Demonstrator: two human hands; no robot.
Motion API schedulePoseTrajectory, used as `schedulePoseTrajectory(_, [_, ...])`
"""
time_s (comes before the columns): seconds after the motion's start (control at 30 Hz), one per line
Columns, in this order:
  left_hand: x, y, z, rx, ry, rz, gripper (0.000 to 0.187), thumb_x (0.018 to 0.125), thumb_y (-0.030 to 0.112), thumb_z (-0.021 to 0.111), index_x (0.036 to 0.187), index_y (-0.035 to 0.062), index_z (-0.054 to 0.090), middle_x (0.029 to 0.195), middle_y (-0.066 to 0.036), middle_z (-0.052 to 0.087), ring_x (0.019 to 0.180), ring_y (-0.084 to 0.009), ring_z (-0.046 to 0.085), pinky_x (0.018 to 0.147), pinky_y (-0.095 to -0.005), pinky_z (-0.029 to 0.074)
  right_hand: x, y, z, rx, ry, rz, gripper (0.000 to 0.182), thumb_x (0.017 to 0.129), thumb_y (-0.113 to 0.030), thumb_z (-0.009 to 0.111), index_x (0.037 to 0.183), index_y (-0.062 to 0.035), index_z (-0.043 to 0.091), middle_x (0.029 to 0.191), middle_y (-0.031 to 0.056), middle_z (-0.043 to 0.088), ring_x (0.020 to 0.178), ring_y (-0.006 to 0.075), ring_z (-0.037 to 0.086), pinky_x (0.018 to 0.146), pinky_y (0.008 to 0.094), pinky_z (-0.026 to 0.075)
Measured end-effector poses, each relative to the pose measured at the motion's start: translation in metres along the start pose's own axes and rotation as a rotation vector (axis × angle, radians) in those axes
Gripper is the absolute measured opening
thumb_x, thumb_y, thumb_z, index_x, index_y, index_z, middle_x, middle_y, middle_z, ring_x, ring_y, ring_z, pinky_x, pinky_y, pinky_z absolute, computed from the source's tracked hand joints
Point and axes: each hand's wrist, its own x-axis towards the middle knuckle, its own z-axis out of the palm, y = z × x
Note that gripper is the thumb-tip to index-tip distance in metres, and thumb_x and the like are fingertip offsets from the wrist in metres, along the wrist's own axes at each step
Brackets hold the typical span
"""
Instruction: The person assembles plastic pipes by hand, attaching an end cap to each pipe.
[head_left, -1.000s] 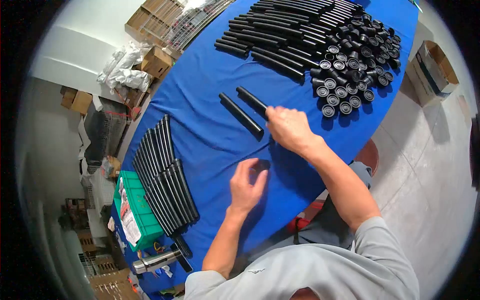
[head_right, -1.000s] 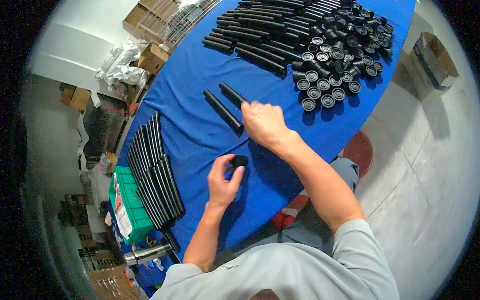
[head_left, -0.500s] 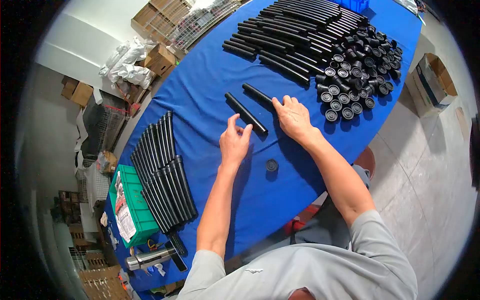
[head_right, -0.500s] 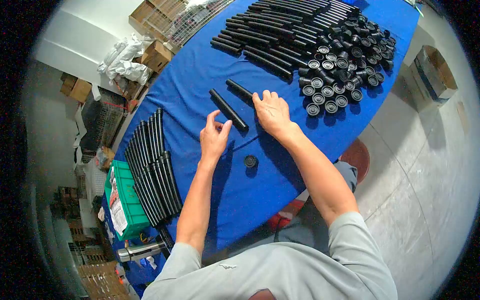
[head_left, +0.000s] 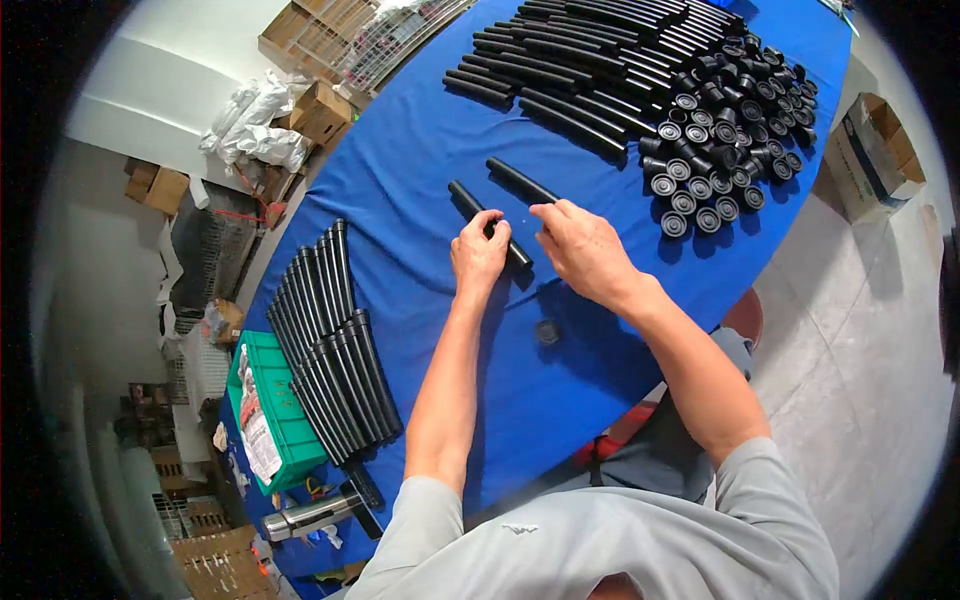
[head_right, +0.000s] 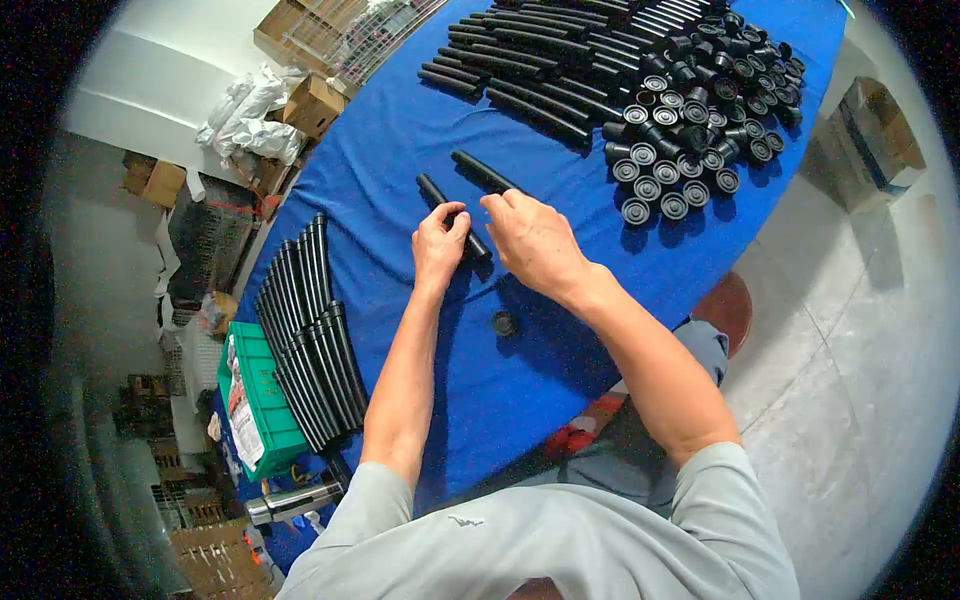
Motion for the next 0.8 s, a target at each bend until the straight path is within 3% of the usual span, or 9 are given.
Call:
schedulePoseTrajectory(0.17, [-0.043, 0.011, -0.024, -0.2, -0.011, -0.141, 0.035, 0.095, 0.032, 0.07, 0.111, 0.001, 0.072, 0.065, -0.004, 0.066, 0.051, -0.0099, 0.06, 0.048, -0.0281, 0.047, -0.008, 0.002, 0.011, 0.005, -0.218, 0.008, 0.031, 0.09, -0.004, 0.057, 0.121, -0.0005, 0.061, 0.097, 0.0205, 0.066, 0.094, 0.0403, 0.067, 0.079, 0.0492, 0.056])
schedulePoseTrajectory(0.27, [-0.07, 0.01, -0.041, -0.331, -0.013, -0.203, 0.037, 0.098, 0.035, 0.068, 0.114, 0.0021, 0.07, 0.067, -0.007, 0.068, 0.049, -0.0097, 0.058, 0.044, -0.0251, 0.043, -0.014, 0.001, 0.017, 0.137, -0.285, -0.075, 0.039, 0.088, -0.005, 0.06, 0.127, -0.0015, 0.061, 0.099, 0.0212, 0.067, 0.094, 0.0419, 0.066, 0.081, 0.0505, 0.054])
schedulePoseTrajectory(0.37, [-0.102, 0.022, -0.061, -0.482, -0.027, -0.247, 0.041, 0.103, 0.038, 0.06, 0.118, -0.0001, 0.067, 0.072, -0.009, 0.07, 0.05, -0.0106, 0.059, 0.044, -0.0239, 0.043, -0.009, -0.026, -0.001, 0.464, -0.471, -0.223, 0.047, 0.087, -0.008, 0.064, 0.134, -0.0043, 0.059, 0.1, 0.0196, 0.067, 0.091, 0.0393, 0.066, 0.08, 0.0479, 0.053])
schedulePoseTrajectory(0.47, [-0.134, 0.029, -0.083, -0.581, -0.069, -0.251, 0.043, 0.106, 0.038, 0.055, 0.121, -0.0014, 0.064, 0.073, -0.011, 0.07, 0.051, -0.0118, 0.06, 0.045, -0.0237, 0.044, -0.01, -0.041, -0.007, 0.645, -0.582, -0.181, 0.049, 0.086, -0.013, 0.07, 0.133, -0.0054, 0.061, 0.096, 0.0165, 0.067, 0.087, 0.0323, 0.065, 0.077, 0.0421, 0.052])
schedulePoseTrajectory(0.5, [-0.145, 0.031, -0.09, -0.608, -0.089, -0.25, 0.044, 0.106, 0.038, 0.054, 0.121, -0.0017, 0.064, 0.074, -0.012, 0.07, 0.051, -0.0122, 0.06, 0.045, -0.0237, 0.045, -0.012, -0.042, -0.003, 0.735, -0.547, -0.174, 0.043, 0.085, -0.01, 0.073, 0.128, -0.0052, 0.067, 0.09, 0.0098, 0.067, 0.077, 0.0198, 0.061, 0.07, 0.0346, 0.051])
schedulePoseTrajectory(0.6, [-0.176, 0.034, -0.114, -0.617, -0.227, -0.304, 0.046, 0.107, 0.04, 0.053, 0.125, -0.0019, 0.062, 0.075, -0.01, 0.069, 0.051, -0.013, 0.06, 0.046, -0.0239, 0.046, -0.016, -0.05, -0.01, 0.847, -0.684, -0.096, 0.038, 0.086, -0.012, 0.073, 0.123, -0.0045, 0.069, 0.091, 0.0103, 0.07, 0.075, 0.017, 0.062, 0.066, 0.0334, 0.051])
schedulePoseTrajectory(0.63, [-0.186, 0.026, -0.123, -0.647, -0.26, -0.34, 0.042, 0.104, 0.033, 0.06, 0.128, -0.0017, 0.061, 0.077, -0.007, 0.069, 0.054, -0.0126, 0.061, 0.05, -0.023, 0.047, -0.02, -0.051, -0.005, 0.9, -0.677, -0.078, 0.035, 0.086, -0.014, 0.073, 0.12, -0.0035, 0.07, 0.088, 0.0099, 0.07, 0.071, 0.0148, 0.061, 0.065, 0.0319, 0.05])
schedulePoseTrajectory(0.73, [-0.201, 0.019, -0.132, -0.392, -0.058, -0.146, 0.043, 0.096, 0.022, 0.072, 0.131, -0.001, 0.06, 0.085, -0.006, 0.07, 0.064, -0.0112, 0.064, 0.056, -0.0213, 0.049, -0.019, -0.057, -0.014, 0.855, -0.761, 0.002, 0.031, 0.086, -0.024, 0.073, 0.107, -0.002, 0.071, 0.079, 0.0143, 0.071, 0.071, 0.0261, 0.069, 0.067, 0.0384, 0.052])
schedulePoseTrajectory(0.8, [-0.199, 0.008, -0.13, -0.192, -0.029, 0.037, 0.057, 0.084, 0.009, 0.081, 0.135, 0.0014, 0.057, 0.097, -0.005, 0.069, 0.082, -0.0117, 0.066, 0.071, -0.025, 0.053, -0.015, -0.057, -0.019, 0.815, -0.782, 0.005, 0.03, 0.086, -0.023, 0.073, 0.107, -0.0017, 0.071, 0.076, 0.0127, 0.07, 0.067, 0.0229, 0.066, 0.064, 0.0365, 0.05])
